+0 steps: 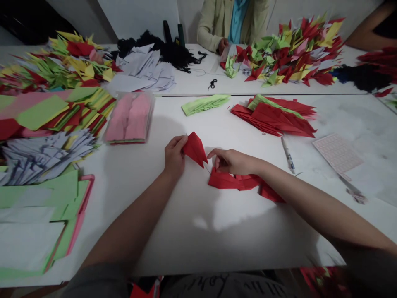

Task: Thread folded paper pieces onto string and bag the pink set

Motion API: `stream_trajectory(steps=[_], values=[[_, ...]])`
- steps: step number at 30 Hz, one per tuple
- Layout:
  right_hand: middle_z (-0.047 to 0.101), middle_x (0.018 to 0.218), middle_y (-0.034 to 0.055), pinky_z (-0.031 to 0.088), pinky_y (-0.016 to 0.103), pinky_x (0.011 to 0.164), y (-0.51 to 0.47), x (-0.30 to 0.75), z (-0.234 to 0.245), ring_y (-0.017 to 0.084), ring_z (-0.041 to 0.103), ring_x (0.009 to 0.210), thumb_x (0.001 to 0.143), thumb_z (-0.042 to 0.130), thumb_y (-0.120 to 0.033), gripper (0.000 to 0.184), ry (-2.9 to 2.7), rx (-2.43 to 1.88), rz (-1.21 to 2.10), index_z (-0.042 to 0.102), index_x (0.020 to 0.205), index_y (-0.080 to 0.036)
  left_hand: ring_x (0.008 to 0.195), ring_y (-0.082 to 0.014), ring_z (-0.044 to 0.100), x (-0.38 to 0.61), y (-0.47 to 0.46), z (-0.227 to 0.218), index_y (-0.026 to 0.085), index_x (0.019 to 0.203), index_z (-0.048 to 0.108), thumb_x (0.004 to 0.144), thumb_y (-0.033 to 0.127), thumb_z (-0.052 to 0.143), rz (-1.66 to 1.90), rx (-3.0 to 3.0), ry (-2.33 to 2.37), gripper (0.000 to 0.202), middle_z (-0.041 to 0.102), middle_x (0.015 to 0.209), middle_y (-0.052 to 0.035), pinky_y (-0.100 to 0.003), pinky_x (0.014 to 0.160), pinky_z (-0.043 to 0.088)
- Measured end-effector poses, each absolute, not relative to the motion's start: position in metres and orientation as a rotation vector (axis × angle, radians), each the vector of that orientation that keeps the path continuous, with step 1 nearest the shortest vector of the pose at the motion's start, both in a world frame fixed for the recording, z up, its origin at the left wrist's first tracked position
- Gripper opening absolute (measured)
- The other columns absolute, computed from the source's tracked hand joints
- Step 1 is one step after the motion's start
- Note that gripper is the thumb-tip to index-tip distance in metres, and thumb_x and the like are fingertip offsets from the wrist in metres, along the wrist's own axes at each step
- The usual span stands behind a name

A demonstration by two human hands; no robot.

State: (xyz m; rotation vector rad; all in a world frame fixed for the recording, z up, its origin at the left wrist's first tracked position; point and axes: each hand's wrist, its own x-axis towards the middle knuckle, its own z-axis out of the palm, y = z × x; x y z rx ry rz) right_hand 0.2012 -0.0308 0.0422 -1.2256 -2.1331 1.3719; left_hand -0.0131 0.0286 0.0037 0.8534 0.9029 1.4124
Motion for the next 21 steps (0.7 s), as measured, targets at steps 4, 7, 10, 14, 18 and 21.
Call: stream_trajectory(steps=[4,7,10,14,18,21], values=[[0.066,0.093,0.0035,0.051,0.033,0.074,-0.041,0.21,0.041,0.017,0.062,0.081,0.08,0.058,-0.016,0.036,-2.082,-1.236,1.351,0.055,0.115,-0.023,0.067,-0.0097,0.058,-0.012,0.029,0.005,0.02,0.07,0.071,0.067,0.03,0.077,1.417,0.864,0.952,0.013,0.065,0.072,0.0011,-0.021,0.065,0.047],[0.064,0.108,0.007,0.049,0.039,0.086,-0.051,0.203,0.047,0.022,0.06,0.098,0.082,0.063,-0.027,0.029,-2.173,-1.183,1.098,0.059,0.111,-0.023,0.067,-0.0103,0.058,-0.011,0.026,0.006,0.02,0.069,0.071,0.068,0.031,0.077,1.385,0.935,0.968,0.012,0.066,0.071,0.001,-0.022,0.065,0.047],[0.063,0.111,0.0081,0.049,0.04,0.085,-0.059,0.187,0.049,0.023,0.059,0.097,0.082,0.067,-0.044,0.039,-2.084,-1.259,1.078,0.058,0.113,-0.023,0.068,-0.0102,0.059,-0.01,0.022,0.007,0.02,0.07,0.072,0.069,0.03,0.078,1.346,1.016,0.954,0.011,0.068,0.072,0.001,-0.023,0.068,0.047],[0.063,0.112,0.0087,0.05,0.035,0.076,-0.054,0.169,0.042,0.02,0.062,0.09,0.08,0.067,-0.053,0.055,-1.637,-1.375,1.238,0.052,0.124,-0.024,0.071,-0.0113,0.061,-0.008,0.016,0.007,0.02,0.073,0.073,0.069,0.03,0.079,1.295,1.097,0.959,0.012,0.07,0.075,-0.0001,-0.024,0.071,0.048],[0.062,0.077,0.0004,0.045,0.03,0.068,-0.043,0.164,0.034,0.015,0.057,0.071,0.084,0.06,-0.047,0.028,-1.534,-1.346,1.264,0.059,0.08,-0.019,0.071,-0.0115,0.063,-0.007,0.013,0.007,0.019,0.074,0.073,0.069,0.03,0.08,1.244,1.078,0.934,0.014,0.071,0.075,-0.0003,-0.023,0.071,0.049],[0.055,0.066,-0.0027,0.041,0.029,0.062,-0.045,0.17,0.037,0.013,0.05,0.062,0.084,0.059,-0.04,0.026,-1.654,-1.392,1.308,0.056,0.068,-0.02,0.076,-0.0122,0.067,-0.007,0.014,0.008,0.019,0.079,0.071,0.072,0.033,0.078,1.226,0.984,0.913,0.017,0.073,0.078,-0.0015,-0.023,0.072,0.051]])
